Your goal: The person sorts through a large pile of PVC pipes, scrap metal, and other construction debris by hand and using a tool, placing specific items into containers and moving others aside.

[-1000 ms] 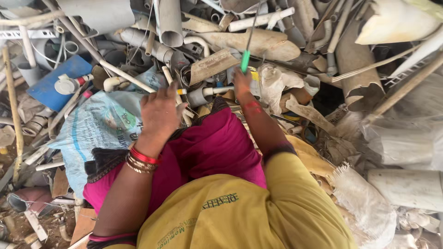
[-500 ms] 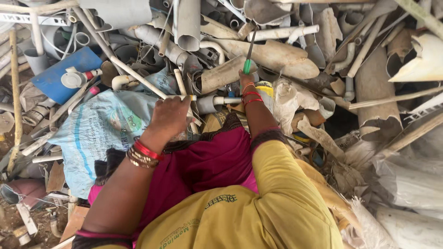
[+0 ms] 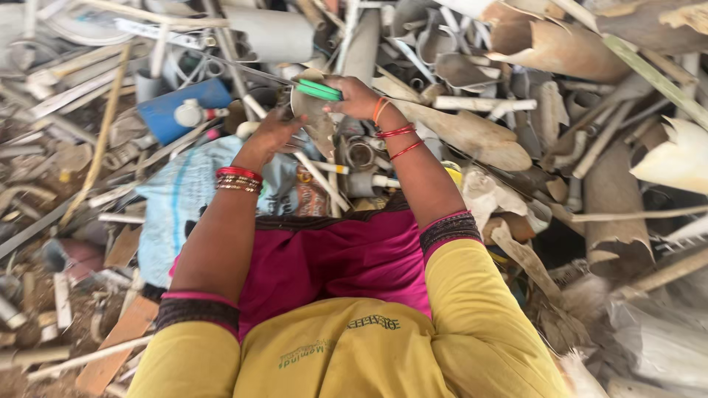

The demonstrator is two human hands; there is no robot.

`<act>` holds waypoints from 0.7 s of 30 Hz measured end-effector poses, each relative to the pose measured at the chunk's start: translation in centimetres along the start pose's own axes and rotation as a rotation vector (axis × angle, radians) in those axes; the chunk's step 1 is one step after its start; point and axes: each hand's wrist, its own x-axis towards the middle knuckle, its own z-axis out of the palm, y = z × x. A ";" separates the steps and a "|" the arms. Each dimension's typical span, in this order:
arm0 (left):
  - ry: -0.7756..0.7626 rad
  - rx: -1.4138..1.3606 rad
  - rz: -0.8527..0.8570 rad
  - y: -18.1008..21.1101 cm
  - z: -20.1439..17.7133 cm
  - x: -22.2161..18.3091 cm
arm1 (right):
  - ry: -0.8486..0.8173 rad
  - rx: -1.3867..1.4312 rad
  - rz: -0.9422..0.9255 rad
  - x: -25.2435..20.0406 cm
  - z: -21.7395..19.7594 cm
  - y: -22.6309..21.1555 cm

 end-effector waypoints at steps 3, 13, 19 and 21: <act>-0.030 -0.147 0.037 -1.7 -1.1 0.8 | 0.046 -0.047 -0.121 3.3 1.7 -2.0; 0.596 -0.448 0.123 -1.9 -7.2 4.1 | 0.626 0.085 0.504 -8.5 7.6 -8.0; 0.695 -0.199 0.353 -0.8 -8.3 3.1 | 0.444 -0.028 0.503 -10.6 7.4 -15.9; 0.793 0.142 0.499 -1.2 -7.8 2.3 | 0.385 -0.195 0.387 -10.2 8.8 -17.6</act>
